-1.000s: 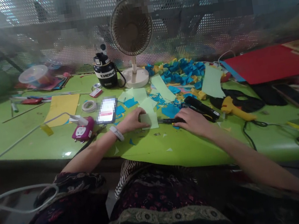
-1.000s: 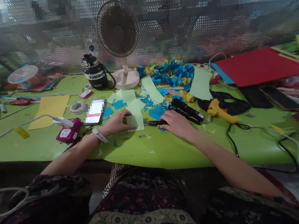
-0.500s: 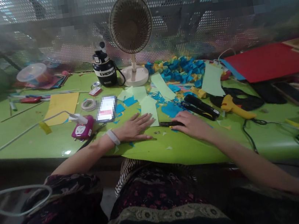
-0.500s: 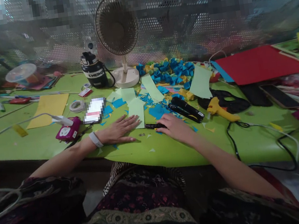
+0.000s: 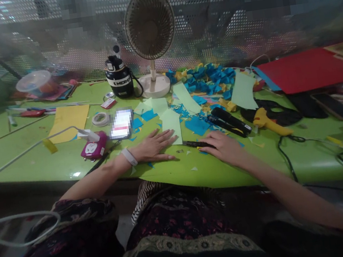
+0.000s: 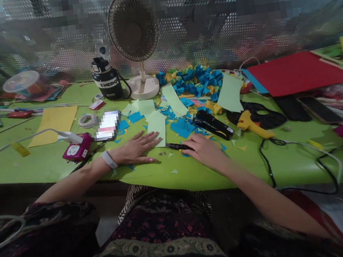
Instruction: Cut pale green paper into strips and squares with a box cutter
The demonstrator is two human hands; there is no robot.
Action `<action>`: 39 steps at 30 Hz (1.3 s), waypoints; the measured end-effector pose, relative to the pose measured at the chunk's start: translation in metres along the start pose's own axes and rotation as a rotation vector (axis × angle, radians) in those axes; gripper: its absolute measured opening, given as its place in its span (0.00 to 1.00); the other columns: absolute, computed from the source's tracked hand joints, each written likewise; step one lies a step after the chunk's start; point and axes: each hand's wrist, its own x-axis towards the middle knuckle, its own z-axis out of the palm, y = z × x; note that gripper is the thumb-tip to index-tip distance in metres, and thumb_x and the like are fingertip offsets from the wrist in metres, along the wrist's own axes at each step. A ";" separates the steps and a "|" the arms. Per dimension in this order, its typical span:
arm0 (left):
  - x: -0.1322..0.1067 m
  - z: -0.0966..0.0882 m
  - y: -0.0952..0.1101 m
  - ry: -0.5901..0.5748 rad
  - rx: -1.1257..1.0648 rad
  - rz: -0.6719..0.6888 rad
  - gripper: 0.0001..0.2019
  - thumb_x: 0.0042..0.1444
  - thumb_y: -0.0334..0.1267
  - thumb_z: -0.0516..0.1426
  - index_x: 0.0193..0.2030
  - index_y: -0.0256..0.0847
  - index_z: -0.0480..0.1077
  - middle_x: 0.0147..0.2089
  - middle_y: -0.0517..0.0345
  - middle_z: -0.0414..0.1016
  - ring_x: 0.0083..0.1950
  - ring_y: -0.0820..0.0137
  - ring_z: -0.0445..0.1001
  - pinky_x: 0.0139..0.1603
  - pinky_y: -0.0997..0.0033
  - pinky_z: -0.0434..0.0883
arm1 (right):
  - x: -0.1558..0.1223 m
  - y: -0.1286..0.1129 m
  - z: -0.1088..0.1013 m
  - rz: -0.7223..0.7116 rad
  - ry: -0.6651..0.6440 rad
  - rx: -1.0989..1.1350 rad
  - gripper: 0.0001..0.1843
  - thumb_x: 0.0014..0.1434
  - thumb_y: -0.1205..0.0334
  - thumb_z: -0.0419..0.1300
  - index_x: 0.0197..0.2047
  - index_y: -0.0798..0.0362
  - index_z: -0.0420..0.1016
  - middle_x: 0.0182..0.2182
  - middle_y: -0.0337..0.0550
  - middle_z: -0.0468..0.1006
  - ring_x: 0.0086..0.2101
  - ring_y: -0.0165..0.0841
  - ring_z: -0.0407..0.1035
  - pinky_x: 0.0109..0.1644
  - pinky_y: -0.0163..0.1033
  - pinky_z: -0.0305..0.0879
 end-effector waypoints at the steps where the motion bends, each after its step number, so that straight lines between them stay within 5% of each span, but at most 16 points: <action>1: 0.000 0.000 0.000 -0.003 -0.002 -0.003 0.43 0.69 0.65 0.50 0.81 0.46 0.43 0.82 0.47 0.38 0.82 0.57 0.40 0.80 0.52 0.35 | 0.002 -0.001 0.001 0.006 0.009 -0.011 0.16 0.71 0.52 0.56 0.52 0.46 0.83 0.45 0.50 0.79 0.48 0.45 0.74 0.52 0.51 0.73; 17: 0.013 0.005 0.013 0.042 -0.084 -0.095 0.38 0.72 0.62 0.47 0.81 0.46 0.44 0.82 0.46 0.42 0.82 0.56 0.44 0.80 0.45 0.41 | 0.004 0.001 -0.001 0.002 -0.010 -0.006 0.17 0.71 0.52 0.56 0.52 0.46 0.83 0.44 0.50 0.79 0.47 0.45 0.74 0.53 0.51 0.73; 21: 0.021 -0.001 -0.006 0.119 -0.153 -0.095 0.26 0.75 0.47 0.46 0.77 0.44 0.57 0.79 0.50 0.54 0.78 0.62 0.58 0.77 0.56 0.55 | 0.002 0.008 -0.006 -0.007 -0.027 0.022 0.17 0.70 0.52 0.57 0.52 0.46 0.84 0.44 0.50 0.79 0.47 0.45 0.75 0.52 0.52 0.73; 25: 0.020 -0.006 -0.030 0.103 -0.172 -0.005 0.22 0.74 0.40 0.49 0.71 0.45 0.67 0.75 0.52 0.64 0.76 0.65 0.61 0.77 0.57 0.58 | 0.000 0.007 -0.005 0.011 -0.016 0.017 0.16 0.70 0.52 0.58 0.52 0.46 0.84 0.45 0.51 0.80 0.47 0.46 0.75 0.51 0.52 0.74; 39: 0.016 -0.010 -0.026 0.029 -0.093 0.006 0.24 0.74 0.34 0.48 0.75 0.48 0.62 0.77 0.52 0.59 0.78 0.63 0.57 0.78 0.53 0.52 | -0.002 -0.011 0.000 -0.012 0.005 0.017 0.18 0.72 0.50 0.55 0.51 0.48 0.84 0.42 0.51 0.80 0.44 0.44 0.75 0.48 0.49 0.73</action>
